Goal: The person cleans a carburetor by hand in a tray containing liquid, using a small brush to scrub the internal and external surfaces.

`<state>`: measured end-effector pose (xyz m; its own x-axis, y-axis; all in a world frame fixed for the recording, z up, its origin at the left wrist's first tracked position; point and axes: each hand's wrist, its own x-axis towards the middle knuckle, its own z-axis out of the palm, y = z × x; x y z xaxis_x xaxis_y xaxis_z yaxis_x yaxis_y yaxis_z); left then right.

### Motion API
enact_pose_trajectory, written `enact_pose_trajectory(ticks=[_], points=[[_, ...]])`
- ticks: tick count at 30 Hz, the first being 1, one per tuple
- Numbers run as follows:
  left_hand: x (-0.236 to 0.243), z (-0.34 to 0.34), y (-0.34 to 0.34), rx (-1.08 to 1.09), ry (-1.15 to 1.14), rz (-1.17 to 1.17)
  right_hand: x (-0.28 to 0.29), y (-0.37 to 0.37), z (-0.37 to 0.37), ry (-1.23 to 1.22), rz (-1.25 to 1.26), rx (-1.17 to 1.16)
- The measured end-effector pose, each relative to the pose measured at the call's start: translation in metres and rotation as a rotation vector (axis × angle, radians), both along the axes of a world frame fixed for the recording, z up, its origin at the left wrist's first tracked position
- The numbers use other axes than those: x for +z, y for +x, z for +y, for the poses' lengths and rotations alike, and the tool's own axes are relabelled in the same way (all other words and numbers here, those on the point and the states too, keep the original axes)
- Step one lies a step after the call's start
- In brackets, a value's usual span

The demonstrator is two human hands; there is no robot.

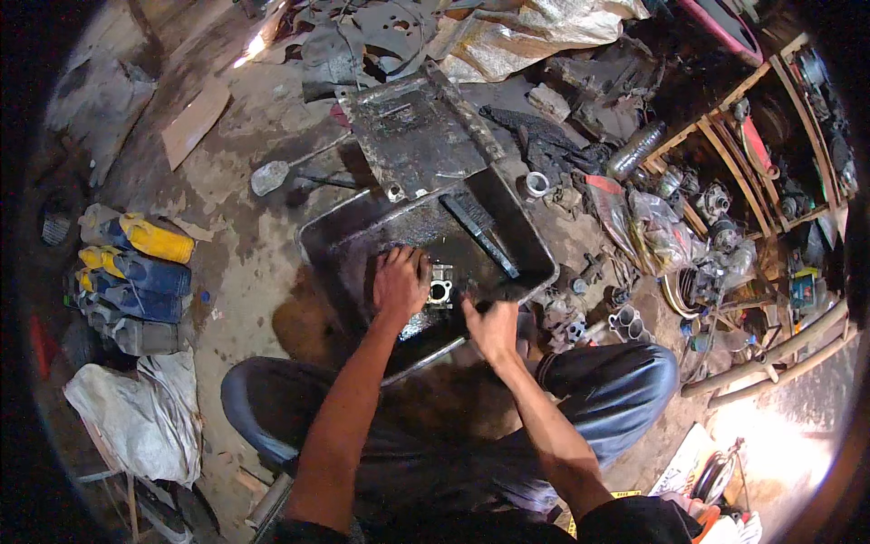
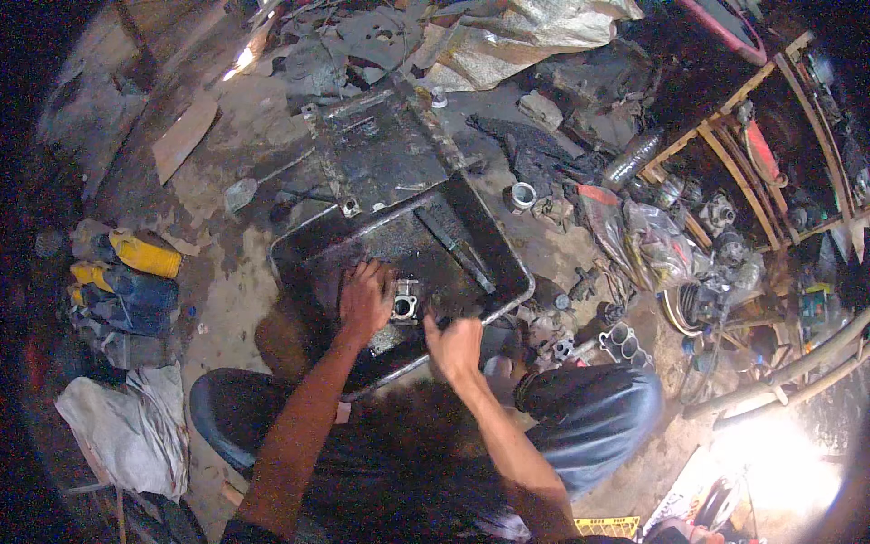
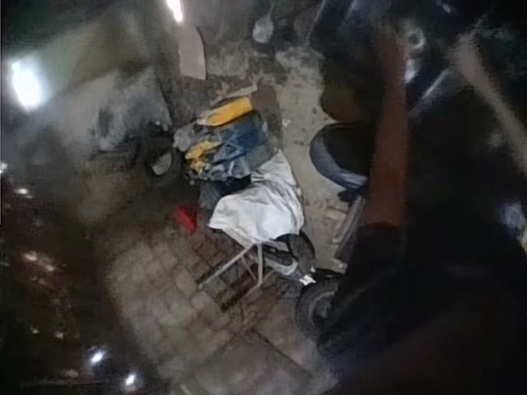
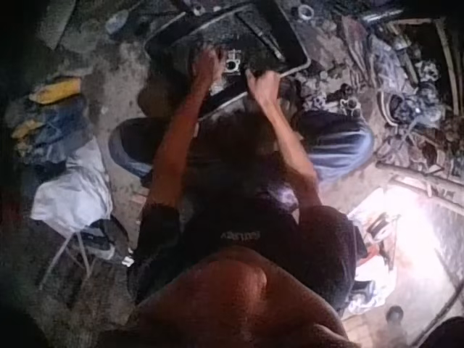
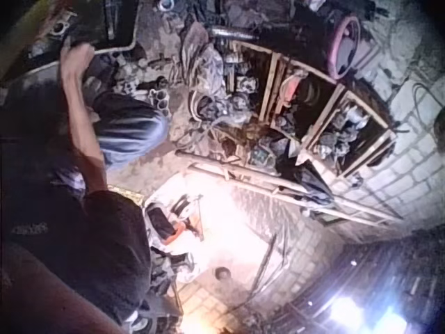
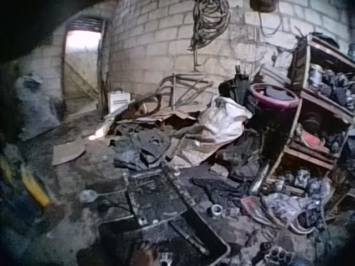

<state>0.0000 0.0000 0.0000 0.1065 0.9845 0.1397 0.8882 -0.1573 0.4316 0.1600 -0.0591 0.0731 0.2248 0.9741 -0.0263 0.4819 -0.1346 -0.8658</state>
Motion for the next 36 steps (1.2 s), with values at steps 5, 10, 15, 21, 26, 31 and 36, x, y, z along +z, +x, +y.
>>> enact_pose_trajectory(ticks=[5, 10, 15, 21, 26, 31, 36], points=[[0.015, -0.001, 0.023, 0.052, -0.027, -0.013, 0.012, 0.007, 0.002, 0.194, -0.152, -0.098], [0.013, -0.012, 0.024, 0.258, -0.051, 0.079, -0.011, 0.007, 0.016, 0.081, -0.176, -0.047], [0.005, -0.012, 0.032, 0.339, 0.029, 0.09, -0.007, 0.01, -0.002, 0.212, -0.256, 0.199], [0.018, -0.006, 0.033, 0.306, -0.031, 0.056, 0.009, 0.02, -0.006, 0.212, -0.443, 0.455], [-0.009, -0.002, 0.022, 0.227, 0.055, 0.094, 0.005, 0.014, 0.023, 0.37, -0.491, 0.489], [0.004, 0.0, 0.032, 0.28, 0.053, 0.148, 0.011, 0.031, 0.042, 0.163, -0.461, 0.396], [-0.003, 0.0, 0.033, 0.29, 0.073, 0.097, 0.005, 0.036, 0.035, 0.228, -0.399, 0.444]])
